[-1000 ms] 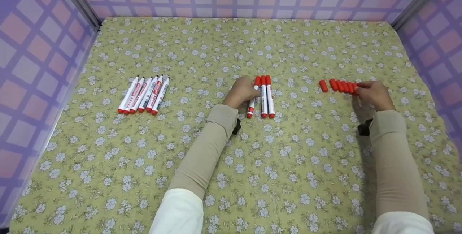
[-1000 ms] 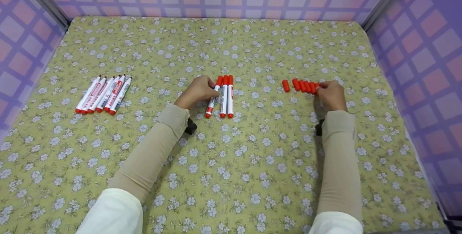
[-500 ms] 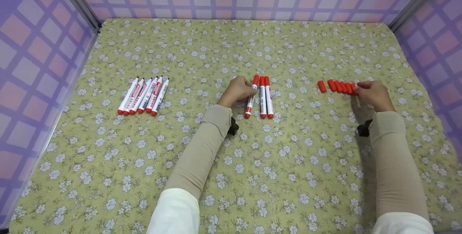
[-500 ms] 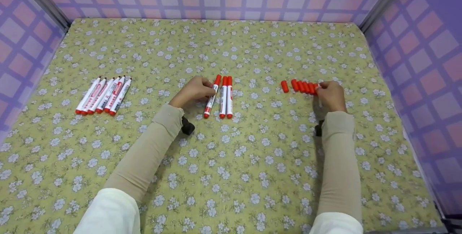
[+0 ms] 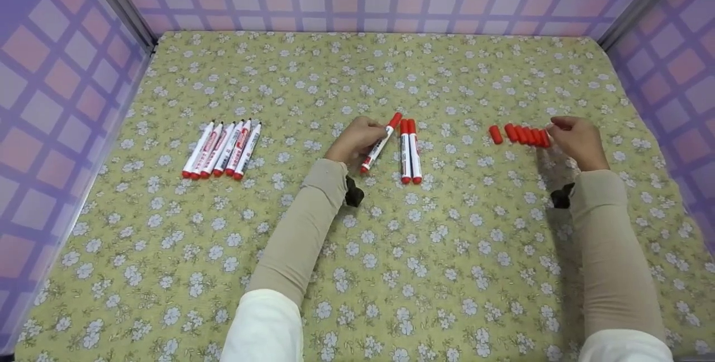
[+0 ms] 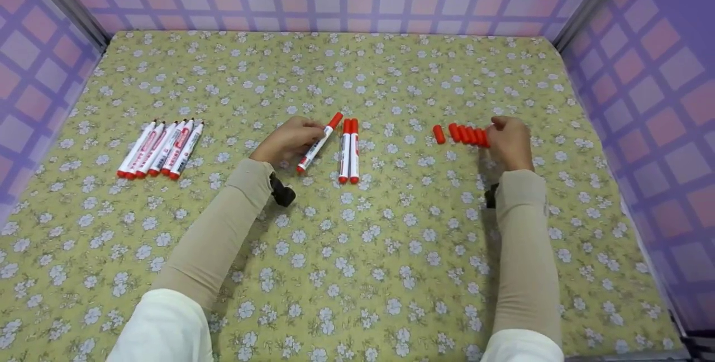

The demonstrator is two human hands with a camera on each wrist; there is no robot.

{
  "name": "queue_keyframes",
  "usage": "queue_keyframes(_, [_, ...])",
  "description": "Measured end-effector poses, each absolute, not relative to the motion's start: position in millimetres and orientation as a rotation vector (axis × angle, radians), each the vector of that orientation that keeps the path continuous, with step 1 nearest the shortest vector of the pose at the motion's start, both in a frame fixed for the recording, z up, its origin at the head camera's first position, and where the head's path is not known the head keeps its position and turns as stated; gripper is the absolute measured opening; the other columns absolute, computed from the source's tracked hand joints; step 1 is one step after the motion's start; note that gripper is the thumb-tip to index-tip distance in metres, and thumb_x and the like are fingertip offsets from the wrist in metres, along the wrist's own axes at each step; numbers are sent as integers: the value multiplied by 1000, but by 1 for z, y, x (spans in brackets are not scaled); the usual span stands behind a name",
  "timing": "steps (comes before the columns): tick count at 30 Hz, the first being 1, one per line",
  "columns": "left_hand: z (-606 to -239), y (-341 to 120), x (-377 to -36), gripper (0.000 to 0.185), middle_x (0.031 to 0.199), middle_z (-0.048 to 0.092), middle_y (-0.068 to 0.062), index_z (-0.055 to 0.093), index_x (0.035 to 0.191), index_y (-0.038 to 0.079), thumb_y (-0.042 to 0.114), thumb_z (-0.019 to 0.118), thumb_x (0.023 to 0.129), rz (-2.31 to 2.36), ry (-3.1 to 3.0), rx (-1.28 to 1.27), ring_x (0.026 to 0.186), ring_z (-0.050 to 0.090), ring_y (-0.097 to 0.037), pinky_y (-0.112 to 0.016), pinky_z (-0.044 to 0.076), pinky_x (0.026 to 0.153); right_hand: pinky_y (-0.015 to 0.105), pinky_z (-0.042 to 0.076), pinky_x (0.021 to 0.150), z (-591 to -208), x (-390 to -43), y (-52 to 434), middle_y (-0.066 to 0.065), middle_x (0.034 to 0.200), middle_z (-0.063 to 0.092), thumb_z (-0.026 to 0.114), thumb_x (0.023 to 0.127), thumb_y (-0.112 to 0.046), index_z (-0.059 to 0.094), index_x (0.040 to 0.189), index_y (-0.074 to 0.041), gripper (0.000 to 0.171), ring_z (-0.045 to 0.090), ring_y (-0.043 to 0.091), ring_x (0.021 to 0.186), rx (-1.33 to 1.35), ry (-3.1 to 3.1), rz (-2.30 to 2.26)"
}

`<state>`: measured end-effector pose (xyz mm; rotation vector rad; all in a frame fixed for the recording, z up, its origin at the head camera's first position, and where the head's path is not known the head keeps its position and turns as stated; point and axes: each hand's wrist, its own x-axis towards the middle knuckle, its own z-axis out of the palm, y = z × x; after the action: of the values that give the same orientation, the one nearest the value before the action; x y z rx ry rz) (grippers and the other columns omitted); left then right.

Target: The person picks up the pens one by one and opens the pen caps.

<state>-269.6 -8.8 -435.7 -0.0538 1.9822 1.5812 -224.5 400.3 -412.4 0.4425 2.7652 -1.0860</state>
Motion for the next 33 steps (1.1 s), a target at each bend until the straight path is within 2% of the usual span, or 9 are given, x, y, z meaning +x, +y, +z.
queue_keyframes(4, [-431, -15, -269, 27, 83, 56, -10, 62, 113, -3, 15, 49, 98, 1624, 1930, -39, 58, 50, -14, -28, 45, 57, 54, 40, 101, -408, -226, 395, 27, 144, 42, 42, 99, -39, 41, 144, -1, 59, 43, 41, 129, 395, 2782, -1081])
queue_keyframes(7, [-428, -19, -268, 32, 97, 60, -15, 60, 123, -1, 18, 50, 99, 1622, 1943, -5, 63, 53, -15, -29, 46, 61, 55, 39, 102, -405, -226, 390, 27, 144, 43, 43, 99, -41, 42, 143, -1, 60, 42, 42, 129, 338, 2798, -1081])
queue_keyframes(11, [-425, -24, -267, 32, 109, 61, -12, 62, 123, 6, 25, 56, 98, 1541, 2084, 63, 70, 46, -14, -29, 39, 64, 56, 39, 101, -400, -227, 381, 28, 141, 45, 44, 99, -40, 44, 142, 0, 58, 44, 42, 127, 260, 2821, -1075])
queue_keyframes(15, [-423, -27, -265, 31, 116, 62, -12, 65, 119, 8, 28, 60, 95, 1528, 2158, 105, 83, 54, -21, -34, 45, 73, 55, 40, 99, -394, -228, 370, 27, 140, 47, 46, 99, -39, 46, 142, -2, 56, 46, 42, 125, 199, 2832, -1063])
queue_keyframes(18, [-421, -30, -264, 30, 116, 63, -12, 66, 117, 6, 26, 62, 94, 1571, 2162, 141, 99, 59, -29, -41, 50, 84, 47, 45, 88, -388, -228, 362, 25, 140, 48, 46, 99, -40, 47, 142, -5, 55, 48, 39, 123, 154, 2831, -1060])
queue_keyframes(22, [-418, -34, -262, 27, 113, 65, -10, 69, 112, 6, 24, 65, 93, 1601, 2187, 208, 108, 58, -33, -46, 50, 88, 35, 41, 79, -382, -226, 351, 24, 138, 50, 47, 99, -41, 48, 141, -8, 54, 50, 36, 120, 66, 2843, -1052])
queue_keyframes(25, [-415, -37, -260, 25, 110, 66, -10, 70, 110, 6, 23, 65, 92, 1579, 2224, 261, 106, 59, -35, -48, 49, 87, 38, 43, 84, -379, -225, 342, 23, 137, 52, 48, 99, -41, 50, 140, -8, 54, 50, 36, 121, -6, 2854, -1052])
queue_keyframes(28, [-413, -38, -259, 24, 106, 67, -9, 71, 109, 7, 23, 65, 91, 1525, 2278, 320, 99, 59, -33, -49, 49, 86, 48, 44, 89, -377, -224, 334, 22, 135, 54, 50, 98, -41, 52, 139, -7, 53, 50, 37, 122, -78, 2857, -1055])
queue_keyframes(33, [-410, -40, -257, 21, 96, 66, -5, 73, 103, 9, 24, 66, 90, 1431, 2364, 441, 80, 53, -19, -38, 48, 74, 47, 47, 91, -373, -222, 318, 20, 134, 56, 53, 98, -37, 54, 136, -7, 49, 53, 36, 122, -196, 2837, -1047])
